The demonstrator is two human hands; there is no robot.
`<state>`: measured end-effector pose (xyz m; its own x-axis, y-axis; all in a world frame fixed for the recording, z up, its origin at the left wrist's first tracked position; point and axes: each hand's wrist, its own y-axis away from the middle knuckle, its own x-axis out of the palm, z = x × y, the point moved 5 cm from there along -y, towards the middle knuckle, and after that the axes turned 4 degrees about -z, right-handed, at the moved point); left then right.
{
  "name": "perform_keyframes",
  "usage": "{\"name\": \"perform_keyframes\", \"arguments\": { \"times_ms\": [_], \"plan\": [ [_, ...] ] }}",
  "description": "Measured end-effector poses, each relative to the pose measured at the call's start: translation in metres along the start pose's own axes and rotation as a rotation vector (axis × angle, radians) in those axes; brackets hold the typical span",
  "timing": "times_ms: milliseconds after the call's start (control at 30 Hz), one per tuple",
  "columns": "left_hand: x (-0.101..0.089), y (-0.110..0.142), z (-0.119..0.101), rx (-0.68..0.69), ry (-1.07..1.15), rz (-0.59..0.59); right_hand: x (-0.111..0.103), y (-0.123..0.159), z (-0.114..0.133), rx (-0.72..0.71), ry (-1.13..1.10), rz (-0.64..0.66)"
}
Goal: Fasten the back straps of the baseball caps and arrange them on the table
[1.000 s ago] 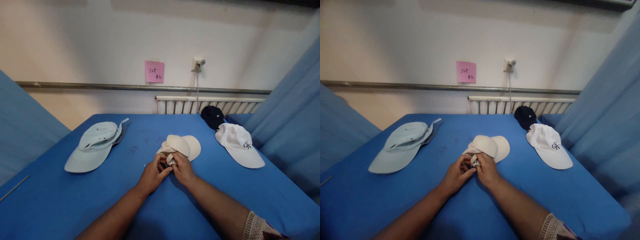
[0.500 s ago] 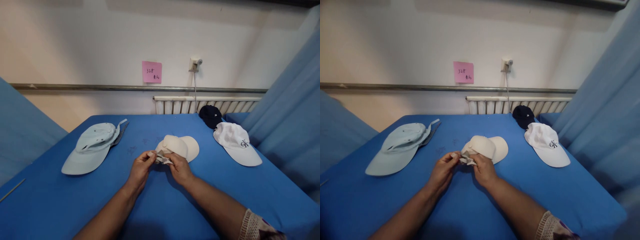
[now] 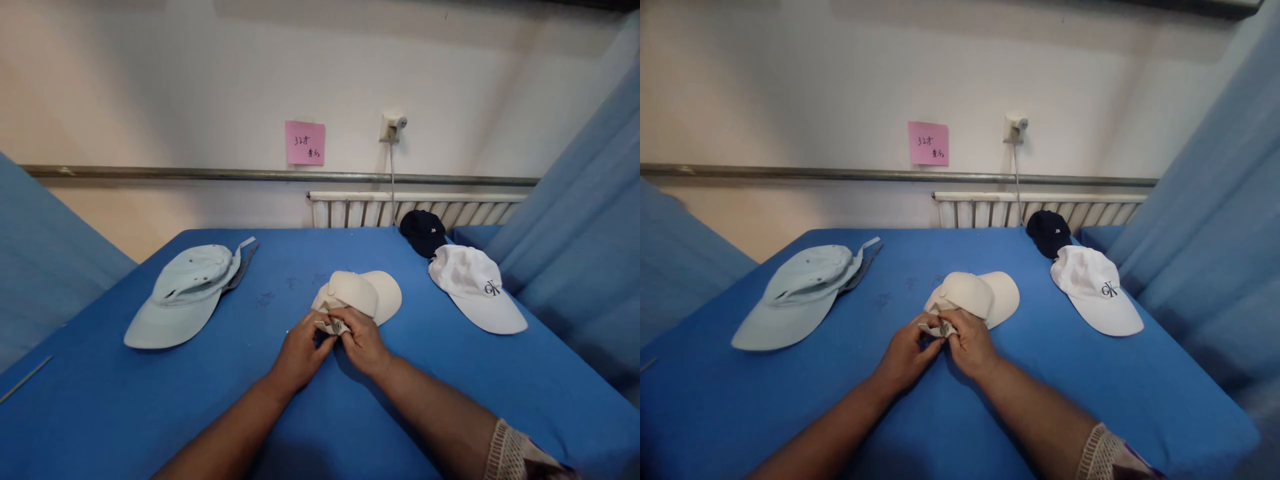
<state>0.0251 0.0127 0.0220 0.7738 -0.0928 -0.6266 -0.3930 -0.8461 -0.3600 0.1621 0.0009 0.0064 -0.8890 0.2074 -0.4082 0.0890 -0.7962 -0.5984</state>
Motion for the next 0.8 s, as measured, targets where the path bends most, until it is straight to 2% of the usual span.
{"name": "perform_keyframes", "arguments": {
  "times_ms": [167, 267, 367, 500, 567, 633, 733, 800],
  "plan": [
    [-0.002, 0.002, 0.002, -0.122, 0.000, -0.040, 0.000, 0.001, 0.003, -0.012, 0.067, -0.008],
    [-0.001, 0.003, 0.005, -0.183, 0.024, -0.010, -0.004, 0.000, 0.002, 0.015, 0.066, -0.060],
    [-0.002, 0.003, 0.003, -0.177, -0.049, 0.010, -0.010, 0.000, 0.002, 0.015, -0.003, -0.122],
    [-0.006, 0.001, -0.006, -0.080, -0.113, 0.017, -0.014, 0.000, 0.002, 0.021, -0.074, -0.158],
    [-0.006, 0.000, -0.008, -0.052, -0.026, 0.054, -0.014, 0.000, 0.002, 0.023, -0.072, -0.140],
    [-0.006, -0.001, -0.007, -0.083, 0.100, 0.078, -0.012, 0.000, 0.005, 0.005, -0.066, -0.080],
    [-0.009, -0.002, 0.001, -0.183, 0.240, 0.028, -0.007, -0.001, 0.013, -0.038, -0.114, 0.065],
    [-0.011, -0.002, 0.005, -0.251, 0.333, -0.002, -0.006, -0.002, 0.015, -0.042, -0.180, 0.093]
  ]
}}
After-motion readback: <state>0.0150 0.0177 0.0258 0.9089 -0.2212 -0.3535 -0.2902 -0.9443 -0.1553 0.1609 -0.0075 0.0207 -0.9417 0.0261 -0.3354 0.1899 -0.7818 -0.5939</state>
